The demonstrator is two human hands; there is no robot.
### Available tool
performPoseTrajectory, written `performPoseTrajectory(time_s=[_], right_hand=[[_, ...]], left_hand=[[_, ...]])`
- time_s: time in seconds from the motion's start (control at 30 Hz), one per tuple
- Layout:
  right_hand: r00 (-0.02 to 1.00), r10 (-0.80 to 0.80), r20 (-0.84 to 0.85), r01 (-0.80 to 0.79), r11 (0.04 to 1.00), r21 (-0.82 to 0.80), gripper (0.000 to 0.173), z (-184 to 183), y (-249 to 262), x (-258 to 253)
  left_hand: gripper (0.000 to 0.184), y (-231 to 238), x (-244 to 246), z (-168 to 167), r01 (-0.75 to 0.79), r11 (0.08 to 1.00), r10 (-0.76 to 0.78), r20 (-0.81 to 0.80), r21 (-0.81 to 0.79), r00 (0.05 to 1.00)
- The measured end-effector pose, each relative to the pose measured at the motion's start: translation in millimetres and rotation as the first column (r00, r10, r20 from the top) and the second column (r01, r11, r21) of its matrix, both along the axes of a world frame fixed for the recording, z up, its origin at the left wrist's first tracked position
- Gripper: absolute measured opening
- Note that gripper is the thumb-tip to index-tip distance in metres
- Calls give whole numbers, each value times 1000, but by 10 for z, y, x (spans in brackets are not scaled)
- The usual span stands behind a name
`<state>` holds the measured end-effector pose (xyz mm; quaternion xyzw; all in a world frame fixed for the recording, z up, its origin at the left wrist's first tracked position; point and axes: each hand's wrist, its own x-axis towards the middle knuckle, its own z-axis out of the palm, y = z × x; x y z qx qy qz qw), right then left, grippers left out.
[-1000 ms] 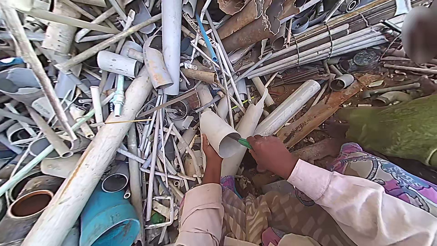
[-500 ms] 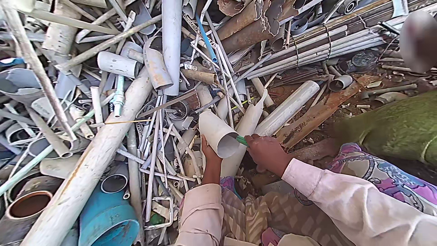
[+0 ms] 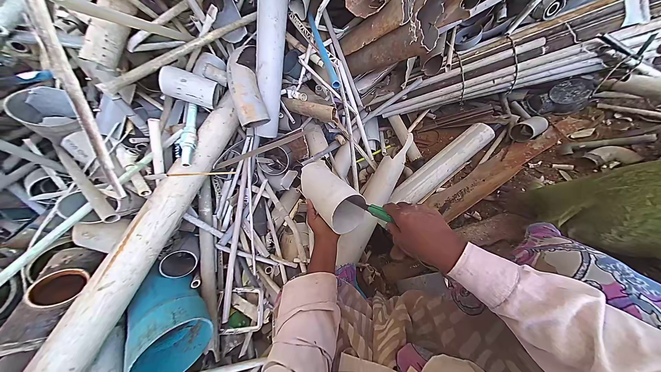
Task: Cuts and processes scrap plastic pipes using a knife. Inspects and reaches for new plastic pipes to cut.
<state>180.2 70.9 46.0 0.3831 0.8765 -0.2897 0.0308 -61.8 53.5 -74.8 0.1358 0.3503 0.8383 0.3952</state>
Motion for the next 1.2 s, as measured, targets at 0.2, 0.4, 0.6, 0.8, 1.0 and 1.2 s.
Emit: performPoseTrajectory(time_s=[0.2,0.4,0.6,0.8,1.0,1.2], right_hand=[[994,55,-99,-65,992,-110,40,-26,-19,91],[997,50,-54,-57,990,-126,42,-14,-6,87],[998,44,-51,-51,988,-148,39,-19,5,119],[999,32,-22,-35,985,-167,40,-39,73,170],[998,44,42,-39,992,-118,39,-2,91,191],[996,86,-26,-89,986,-139,39,-13,127,265]], left_hand=[[55,-1,19,18,-38,999,38,-10,26,999],[55,14,32,24,-47,998,48,-16,41,999],[55,20,18,45,-61,998,61,8,16,998],[55,11,11,91,-79,997,79,33,10,996],[57,3,9,98,-83,997,82,20,5,996],[57,-7,9,105,-96,995,96,19,5,995]])
